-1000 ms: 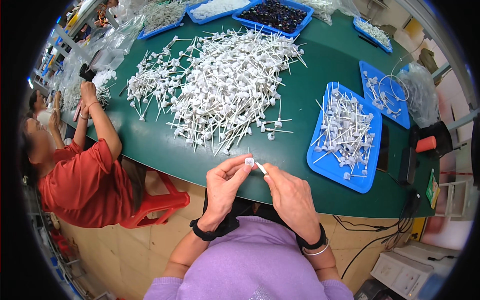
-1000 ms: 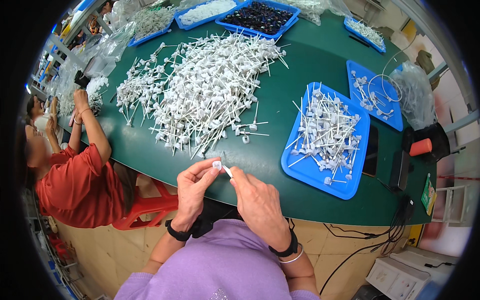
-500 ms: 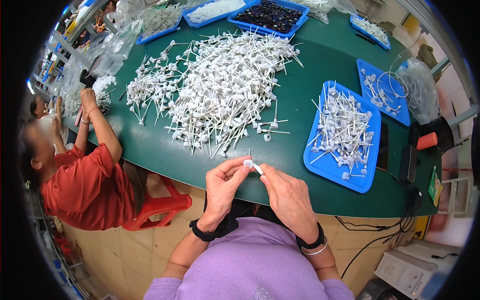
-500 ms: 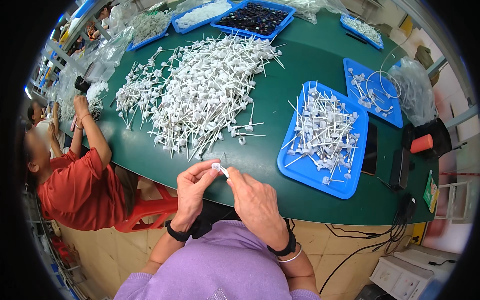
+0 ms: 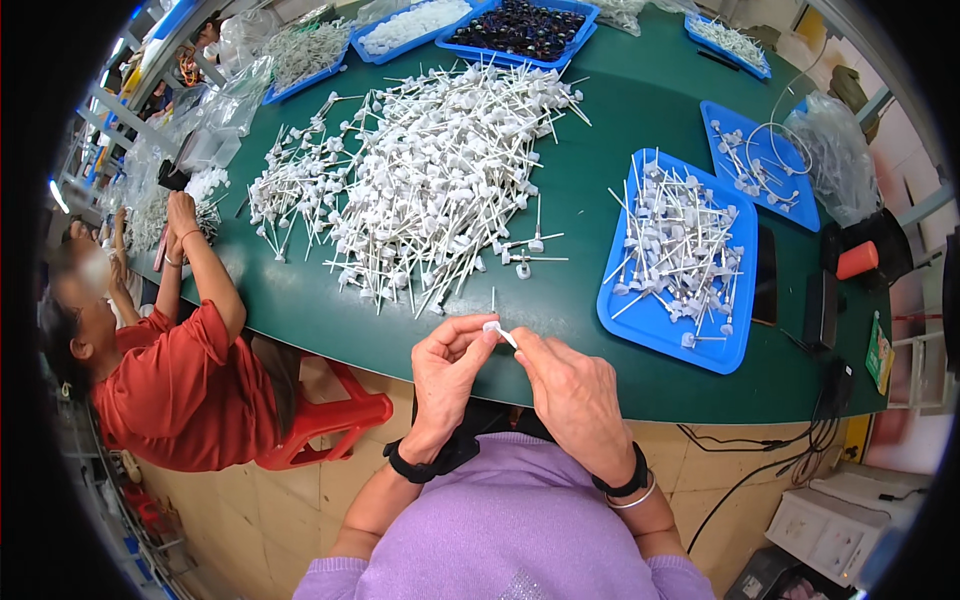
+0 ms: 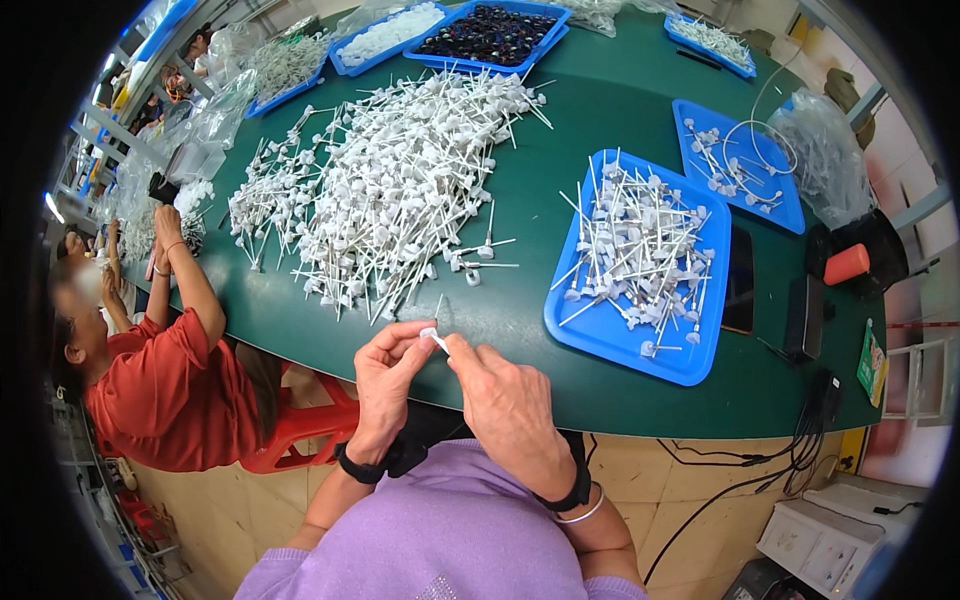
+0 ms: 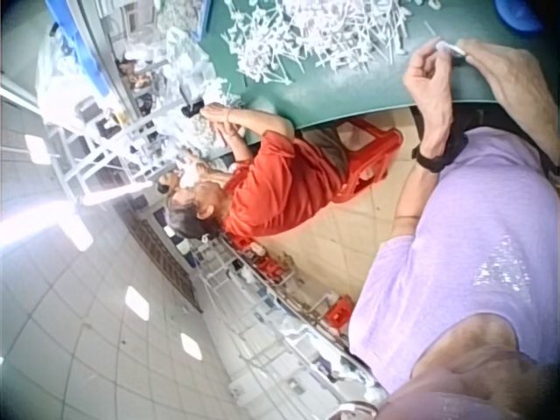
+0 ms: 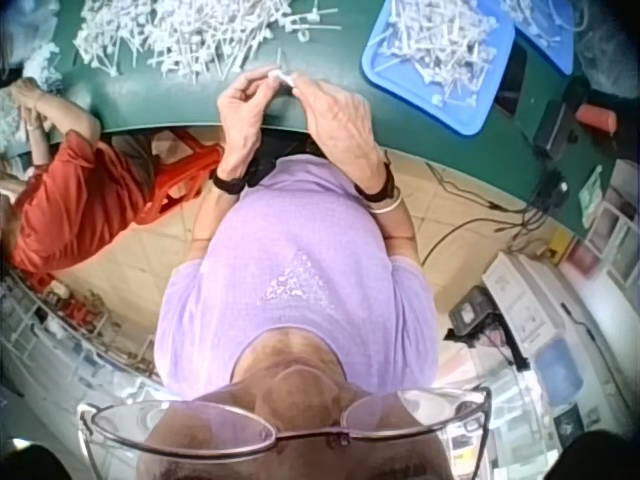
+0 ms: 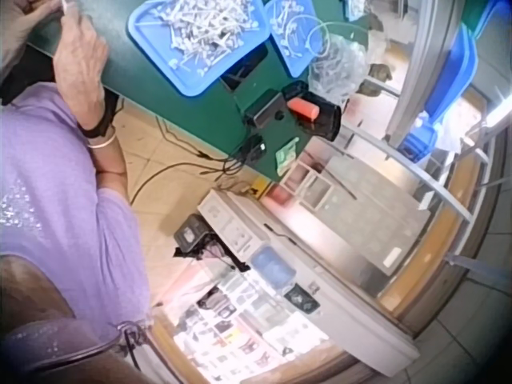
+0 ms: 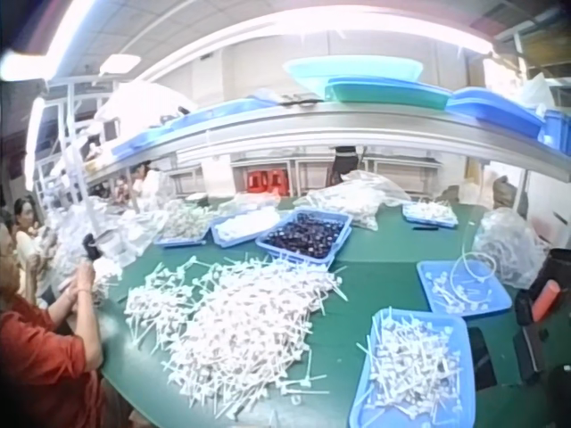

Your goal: Assembling small plastic components into spray nozzle heads at a workshop bench.

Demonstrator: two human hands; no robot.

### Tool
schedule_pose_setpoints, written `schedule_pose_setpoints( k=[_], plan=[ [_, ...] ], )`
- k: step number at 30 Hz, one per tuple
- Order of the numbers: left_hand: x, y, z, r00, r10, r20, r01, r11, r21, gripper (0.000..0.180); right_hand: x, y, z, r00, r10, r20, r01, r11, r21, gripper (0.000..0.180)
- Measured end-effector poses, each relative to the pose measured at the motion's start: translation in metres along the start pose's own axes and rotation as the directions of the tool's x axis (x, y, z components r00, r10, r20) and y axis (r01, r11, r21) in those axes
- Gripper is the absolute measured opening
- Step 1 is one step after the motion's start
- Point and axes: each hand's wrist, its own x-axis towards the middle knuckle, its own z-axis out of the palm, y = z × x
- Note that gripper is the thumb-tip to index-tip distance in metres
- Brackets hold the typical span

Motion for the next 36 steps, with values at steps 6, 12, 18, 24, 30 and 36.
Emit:
schedule_pose_setpoints(
  k=[6, 12, 18, 24, 30, 36],
  plan=[
    [-0.002, 0.001, 0.000, 1.000, 0.004, -0.022, -0.003, 0.999, 0.048, 0.021, 0.000, -0.001, 0.003, 1.000, 0.009, 0.030, -0.009, 1.000, -0.011, 0.019],
    [-0.005, -0.001, 0.003, 0.989, 0.135, -0.065, -0.121, 0.975, 0.188, 0.020, -0.002, -0.007, 0.009, 0.999, 0.042, 0.015, -0.041, 0.997, -0.067, 0.018],
    [-0.007, -0.006, 0.006, 0.947, 0.315, -0.055, -0.256, 0.849, 0.462, 0.017, -0.003, -0.005, 0.011, 0.997, 0.049, 0.067, -0.038, 0.988, -0.153, 0.021],
    [-0.005, 0.005, 0.006, 0.943, 0.333, -0.014, -0.282, 0.820, 0.499, 0.013, -0.012, -0.004, -0.006, 0.999, 0.045, 0.030, -0.042, 0.995, -0.095, 0.025],
    [0.009, 0.035, 0.074, 0.869, 0.323, 0.375, -0.479, 0.741, 0.470, 0.017, -0.046, 0.037, -0.054, 0.932, 0.164, -0.324, -0.164, 0.986, 0.028, 0.028],
    [0.054, 0.037, 0.114, 0.696, 0.462, 0.550, -0.718, 0.466, 0.517, 0.029, -0.064, 0.050, -0.072, 0.861, 0.331, -0.387, -0.309, 0.944, 0.121, 0.027]
  ],
)
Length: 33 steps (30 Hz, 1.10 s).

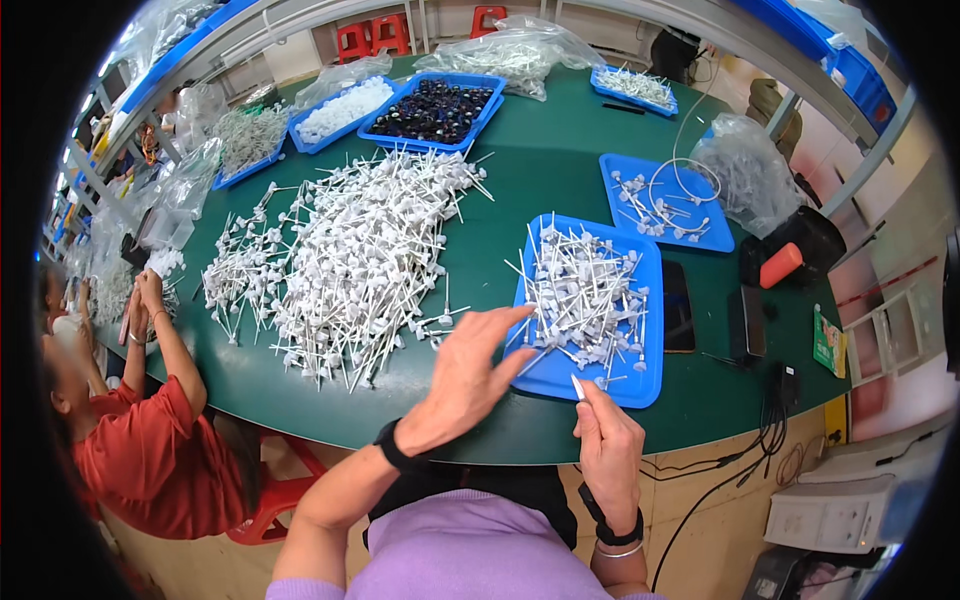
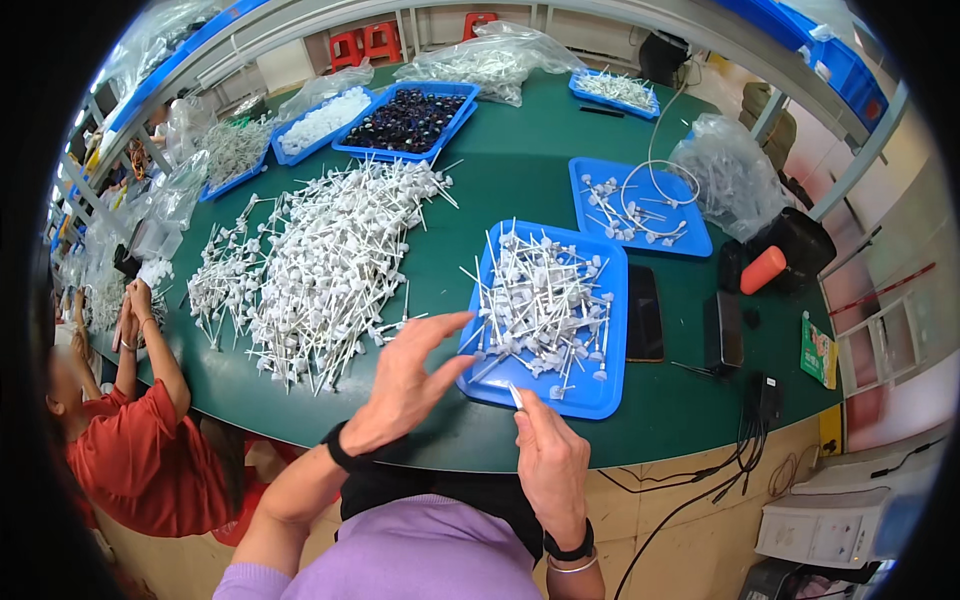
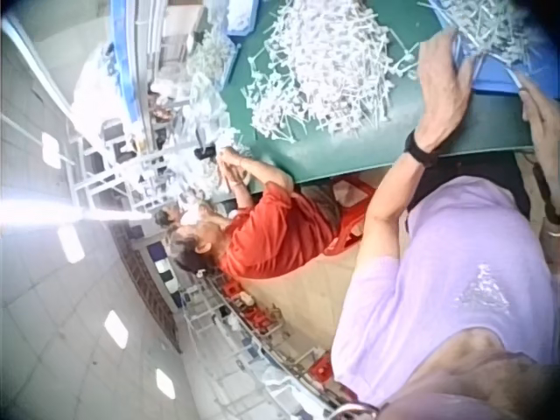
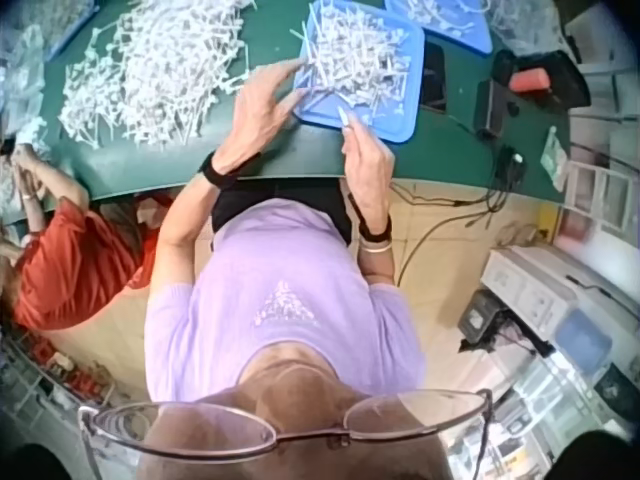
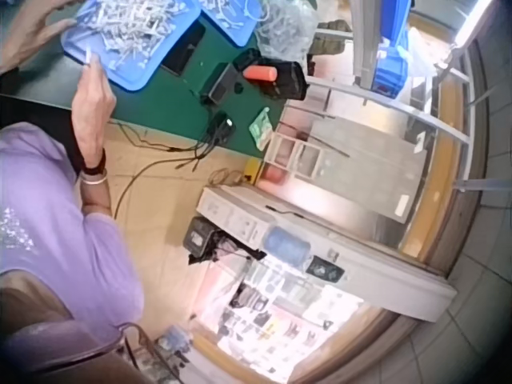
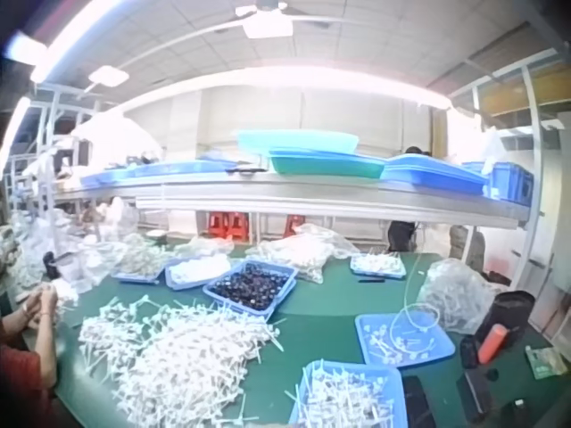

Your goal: Assembling small plastic components into spray nozzle heads at a workshop bench.

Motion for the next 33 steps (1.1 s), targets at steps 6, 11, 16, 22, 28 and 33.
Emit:
schedule_pose_setpoints(
  k=[6, 11, 16, 22, 28, 33],
  plan=[
    [-0.064, -0.050, -0.061, 0.971, -0.172, 0.166, 0.103, 0.928, 0.359, 0.020, -0.011, 0.013, 0.013, 0.994, 0.057, 0.092, -0.063, 0.996, 0.063, 0.029],
    [-0.077, -0.051, -0.068, 0.981, 0.059, 0.182, -0.138, 0.877, 0.461, 0.031, -0.002, -0.002, 0.038, 0.981, -0.030, 0.194, 0.010, 0.995, 0.103, 0.025],
    [-0.050, -0.073, -0.042, 0.904, 0.187, 0.385, -0.403, 0.675, 0.618, 0.033, 0.001, -0.014, 0.052, 0.957, -0.068, 0.281, 0.042, 0.994, 0.099, 0.016],
    [-0.036, -0.087, -0.039, 0.895, 0.005, 0.446, -0.349, 0.632, 0.692, 0.013, -0.007, -0.018, 0.060, 0.947, -0.047, 0.319, 0.018, 0.995, 0.095, 0.019],
    [-0.063, -0.050, -0.071, 0.935, -0.354, -0.008, 0.348, 0.923, -0.164, 0.018, -0.002, -0.029, 0.064, 0.948, -0.119, 0.296, 0.058, 0.977, 0.205, 0.021],
    [-0.115, -0.035, -0.053, 0.706, -0.708, 0.013, 0.419, 0.403, -0.814, 0.019, 0.000, -0.053, 0.091, 0.899, -0.273, 0.341, 0.149, 0.926, 0.348, 0.025]
  ],
)
